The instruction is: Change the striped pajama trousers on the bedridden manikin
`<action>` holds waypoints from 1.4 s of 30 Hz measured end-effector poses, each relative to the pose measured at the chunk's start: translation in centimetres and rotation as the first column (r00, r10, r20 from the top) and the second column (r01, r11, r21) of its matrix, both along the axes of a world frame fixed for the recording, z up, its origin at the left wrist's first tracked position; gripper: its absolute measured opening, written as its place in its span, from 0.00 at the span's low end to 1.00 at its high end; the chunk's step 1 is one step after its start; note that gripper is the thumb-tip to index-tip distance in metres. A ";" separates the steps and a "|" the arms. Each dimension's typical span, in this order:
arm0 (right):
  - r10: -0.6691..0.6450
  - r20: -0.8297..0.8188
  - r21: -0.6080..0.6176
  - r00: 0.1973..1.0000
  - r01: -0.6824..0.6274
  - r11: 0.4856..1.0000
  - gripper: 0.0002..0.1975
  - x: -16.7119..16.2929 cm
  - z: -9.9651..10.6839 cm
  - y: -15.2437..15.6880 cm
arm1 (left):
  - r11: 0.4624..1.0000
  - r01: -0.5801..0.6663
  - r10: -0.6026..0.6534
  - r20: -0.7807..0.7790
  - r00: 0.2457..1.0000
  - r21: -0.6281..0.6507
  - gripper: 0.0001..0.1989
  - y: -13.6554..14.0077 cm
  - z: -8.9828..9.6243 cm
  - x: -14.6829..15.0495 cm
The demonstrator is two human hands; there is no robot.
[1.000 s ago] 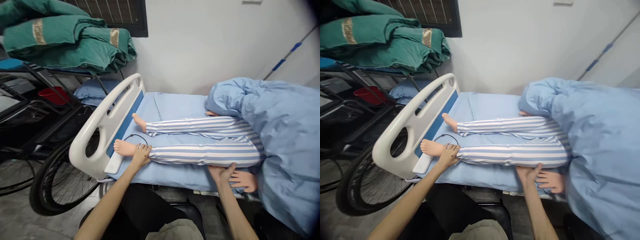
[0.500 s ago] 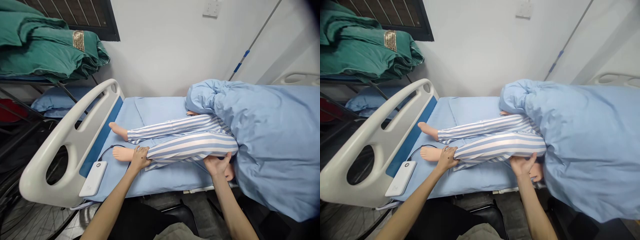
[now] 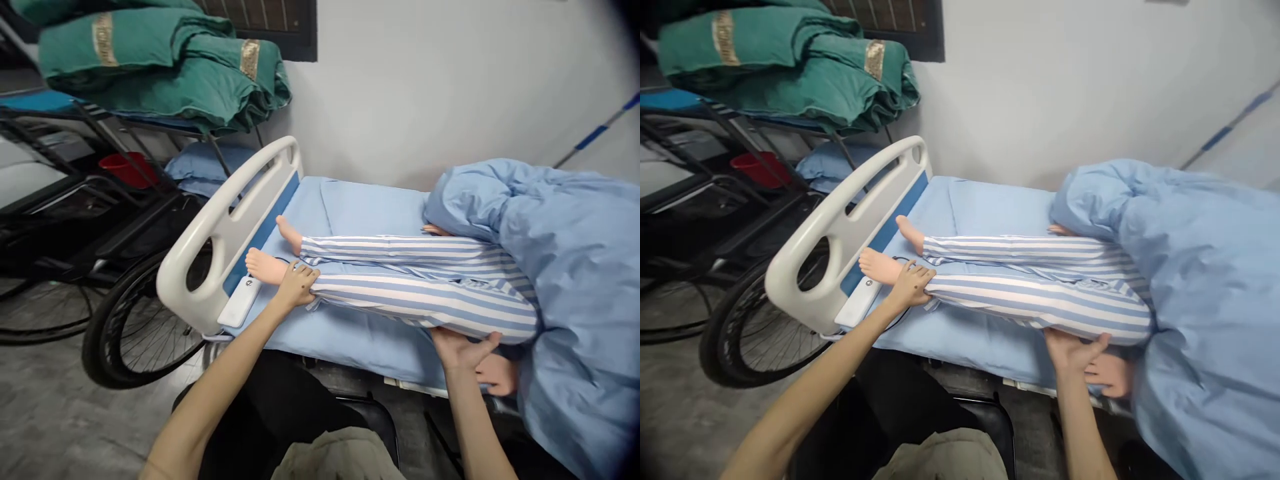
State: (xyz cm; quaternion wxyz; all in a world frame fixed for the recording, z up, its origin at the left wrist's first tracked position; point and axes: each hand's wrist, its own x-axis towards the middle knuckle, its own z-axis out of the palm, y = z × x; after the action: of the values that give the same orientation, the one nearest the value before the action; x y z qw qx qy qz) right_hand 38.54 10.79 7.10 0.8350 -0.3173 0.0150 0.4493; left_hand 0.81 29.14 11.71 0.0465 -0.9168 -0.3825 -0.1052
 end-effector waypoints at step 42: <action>0.286 0.107 -0.133 0.952 -0.272 0.953 0.38 -2.1 -2.9 -0.6 | 0.993 -0.040 0.035 -0.050 0.998 -0.107 0.17 -0.3 -1.6 -2.7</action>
State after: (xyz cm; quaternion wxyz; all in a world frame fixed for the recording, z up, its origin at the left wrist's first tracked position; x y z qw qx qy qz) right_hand 36.46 10.14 4.23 0.7423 -0.3922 -0.0561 0.5404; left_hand -1.94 28.85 10.11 0.0082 -0.9129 -0.4035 -0.0613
